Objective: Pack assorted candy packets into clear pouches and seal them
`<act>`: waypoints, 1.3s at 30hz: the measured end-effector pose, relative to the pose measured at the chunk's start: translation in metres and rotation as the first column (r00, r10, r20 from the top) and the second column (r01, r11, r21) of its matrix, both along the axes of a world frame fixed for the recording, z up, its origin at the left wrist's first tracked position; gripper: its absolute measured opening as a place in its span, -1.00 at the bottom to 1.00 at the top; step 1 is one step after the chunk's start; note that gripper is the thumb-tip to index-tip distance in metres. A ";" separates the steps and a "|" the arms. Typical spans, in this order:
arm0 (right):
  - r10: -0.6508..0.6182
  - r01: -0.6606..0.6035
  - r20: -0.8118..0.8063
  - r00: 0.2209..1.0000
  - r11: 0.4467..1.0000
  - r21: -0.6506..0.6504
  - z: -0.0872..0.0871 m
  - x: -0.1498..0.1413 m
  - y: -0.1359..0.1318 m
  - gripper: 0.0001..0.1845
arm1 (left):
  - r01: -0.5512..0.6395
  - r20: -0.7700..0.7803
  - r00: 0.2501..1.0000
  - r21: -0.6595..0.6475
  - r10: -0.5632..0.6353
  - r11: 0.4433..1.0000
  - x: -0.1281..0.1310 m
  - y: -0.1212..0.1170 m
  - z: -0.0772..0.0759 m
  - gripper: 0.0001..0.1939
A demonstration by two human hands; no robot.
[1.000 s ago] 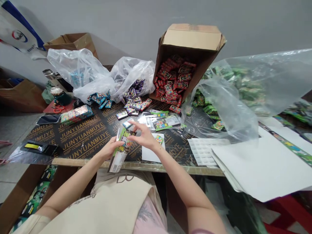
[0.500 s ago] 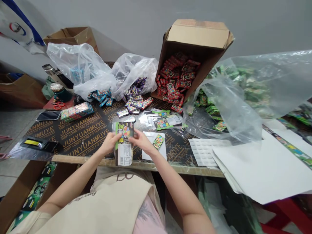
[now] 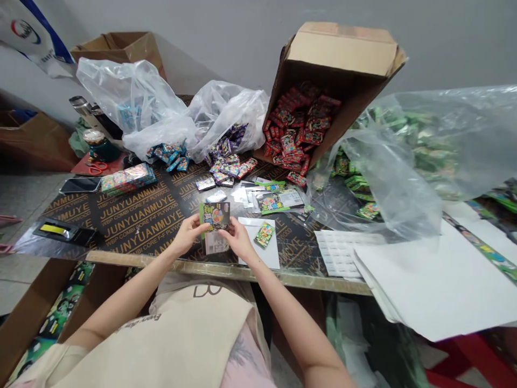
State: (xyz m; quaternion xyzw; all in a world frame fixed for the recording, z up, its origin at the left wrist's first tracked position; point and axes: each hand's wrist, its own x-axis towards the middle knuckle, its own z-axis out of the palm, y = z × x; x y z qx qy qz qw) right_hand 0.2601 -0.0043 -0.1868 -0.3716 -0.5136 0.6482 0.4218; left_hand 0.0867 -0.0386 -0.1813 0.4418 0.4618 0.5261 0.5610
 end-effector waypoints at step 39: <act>-0.043 -0.123 0.280 0.959 0.826 0.550 0.045 0.037 0.022 -0.79 | 0.002 -0.451 0.887 0.218 0.099 0.976 0.007 0.000 0.082 -0.90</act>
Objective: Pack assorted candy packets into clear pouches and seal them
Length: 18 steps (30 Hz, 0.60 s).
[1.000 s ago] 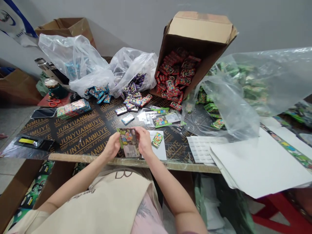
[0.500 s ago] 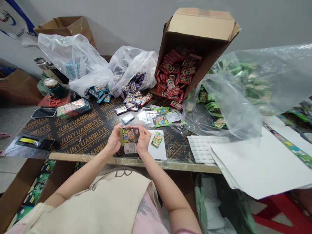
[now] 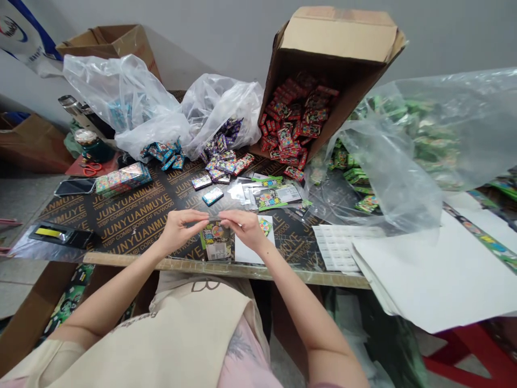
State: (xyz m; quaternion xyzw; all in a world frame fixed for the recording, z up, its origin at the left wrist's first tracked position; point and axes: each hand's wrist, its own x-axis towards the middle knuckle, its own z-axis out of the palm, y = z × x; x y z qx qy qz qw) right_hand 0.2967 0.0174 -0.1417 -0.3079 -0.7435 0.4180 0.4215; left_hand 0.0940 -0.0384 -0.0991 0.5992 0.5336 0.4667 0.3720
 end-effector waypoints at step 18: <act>-0.108 0.107 -0.019 0.994 0.994 -0.022 -0.011 0.005 -0.027 -0.81 | -0.003 -0.007 1.000 -0.012 0.003 1.000 0.003 -0.016 -0.006 -0.88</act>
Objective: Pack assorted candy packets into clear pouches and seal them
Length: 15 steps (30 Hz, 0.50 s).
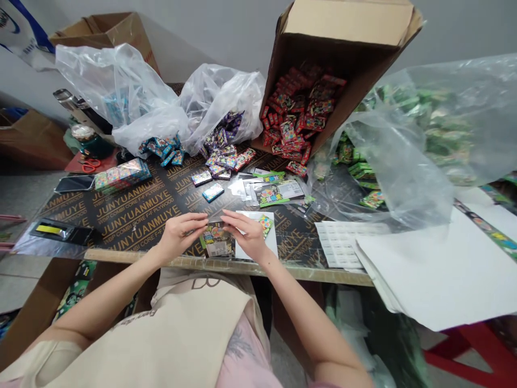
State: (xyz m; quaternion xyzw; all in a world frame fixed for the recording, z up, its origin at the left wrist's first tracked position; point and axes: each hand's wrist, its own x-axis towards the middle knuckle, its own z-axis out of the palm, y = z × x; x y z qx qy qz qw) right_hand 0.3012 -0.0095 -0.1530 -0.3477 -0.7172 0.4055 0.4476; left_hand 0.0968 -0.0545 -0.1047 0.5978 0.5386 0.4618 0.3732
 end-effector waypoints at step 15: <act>-0.181 0.152 0.701 0.690 0.983 0.105 -0.061 -0.099 0.121 -0.10 | -0.409 0.282 0.848 -0.190 0.449 0.892 -0.088 0.001 -0.021 -0.74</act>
